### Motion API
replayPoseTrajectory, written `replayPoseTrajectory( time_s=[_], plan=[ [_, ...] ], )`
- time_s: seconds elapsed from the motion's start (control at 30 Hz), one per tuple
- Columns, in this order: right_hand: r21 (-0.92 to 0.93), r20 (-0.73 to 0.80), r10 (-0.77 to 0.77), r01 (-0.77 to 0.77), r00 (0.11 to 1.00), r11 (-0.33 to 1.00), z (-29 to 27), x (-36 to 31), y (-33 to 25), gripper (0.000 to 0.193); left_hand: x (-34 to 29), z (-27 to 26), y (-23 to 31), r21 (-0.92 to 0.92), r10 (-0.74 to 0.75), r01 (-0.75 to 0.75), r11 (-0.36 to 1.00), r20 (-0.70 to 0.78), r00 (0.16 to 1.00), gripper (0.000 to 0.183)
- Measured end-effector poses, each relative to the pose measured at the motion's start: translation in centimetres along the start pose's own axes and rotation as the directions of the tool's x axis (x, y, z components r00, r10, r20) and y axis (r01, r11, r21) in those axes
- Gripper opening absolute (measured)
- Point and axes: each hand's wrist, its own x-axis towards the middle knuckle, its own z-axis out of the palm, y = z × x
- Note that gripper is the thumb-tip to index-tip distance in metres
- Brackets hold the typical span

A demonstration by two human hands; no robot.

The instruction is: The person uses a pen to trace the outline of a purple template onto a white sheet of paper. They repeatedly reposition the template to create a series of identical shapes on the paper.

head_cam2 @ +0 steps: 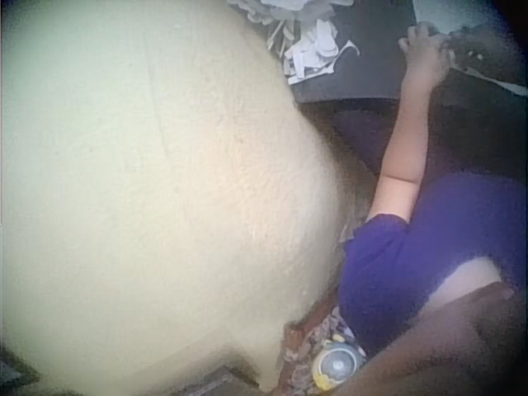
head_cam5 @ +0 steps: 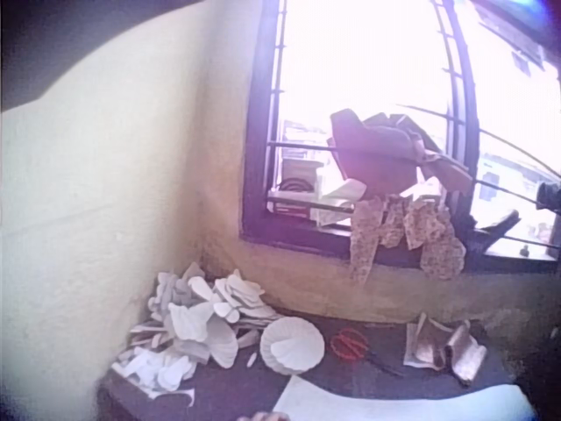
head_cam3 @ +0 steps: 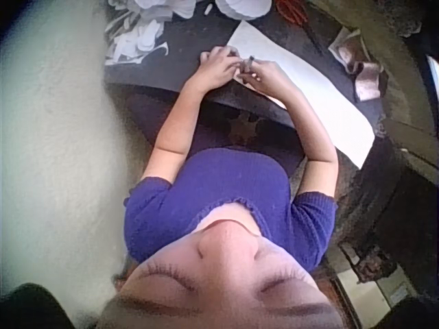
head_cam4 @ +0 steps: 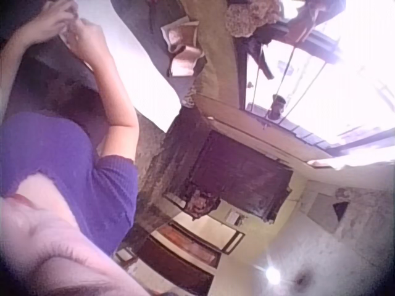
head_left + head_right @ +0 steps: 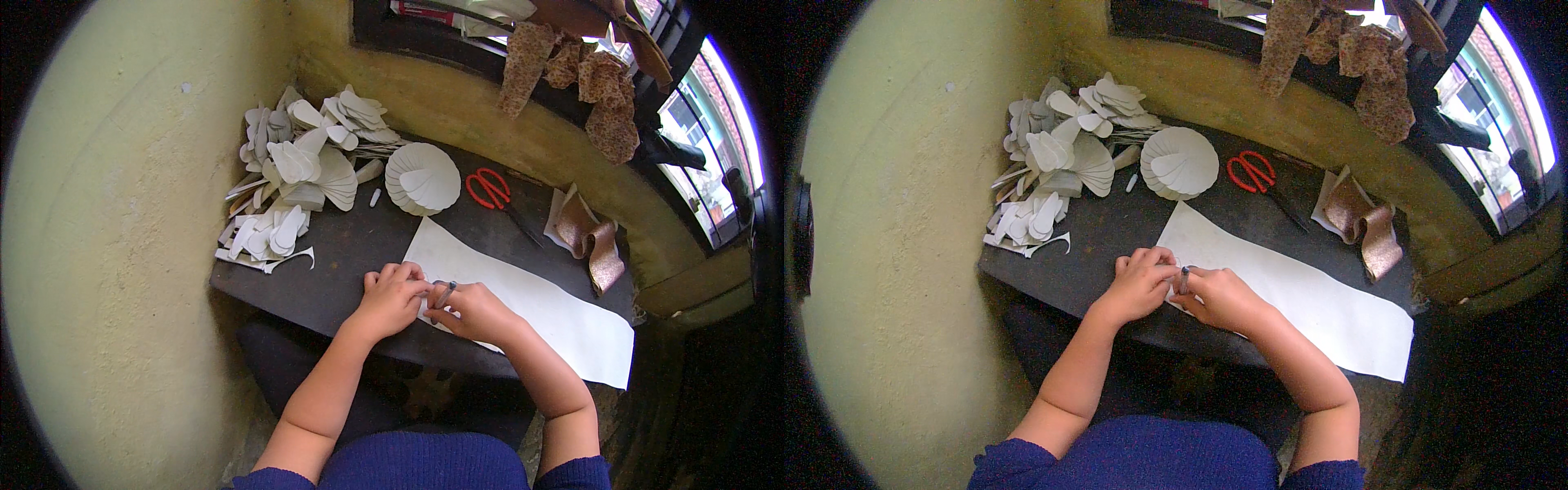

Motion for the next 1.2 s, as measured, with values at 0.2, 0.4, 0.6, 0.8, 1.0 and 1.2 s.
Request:
replayPoseTrajectory(
  time_s=[0.2,0.4,0.6,0.8,1.0,1.2],
  plan=[
    [-0.058,0.083,0.007,-0.002,0.996,0.998,-0.6,-0.3,-0.6,0.015,-0.1,-0.1,0.1,0.009,-0.007,0.007,1.000,-0.001,1.000,0.020],
    [-0.031,-0.021,0.014,-0.015,1.000,0.999,0.4,-0.2,-0.1,0.016,0.0,0.0,0.1,0.011,0.002,-0.002,1.000,-0.003,1.000,0.021],
    [-0.068,0.045,0.006,-0.003,0.999,0.998,-0.1,-0.3,-0.4,0.016,-0.1,0.2,-0.3,0.017,0.016,-0.016,1.000,-0.026,1.000,0.020],
    [-0.016,-0.046,0.004,-0.005,0.999,1.000,0.8,-0.5,0.6,0.016,-0.1,0.0,0.0,0.015,0.017,-0.017,1.000,-0.017,1.000,0.020],
    [-0.022,-0.025,0.029,-0.029,0.999,0.999,0.4,-0.3,-0.3,0.014,-0.1,0.3,-0.4,0.011,0.015,-0.015,1.000,-0.027,1.000,0.022],
    [0.003,0.003,0.040,-0.040,0.999,0.999,0.1,-0.3,-0.5,0.011,-0.1,0.0,-0.1,0.008,0.000,0.000,1.000,0.000,1.000,0.024]
  ],
)
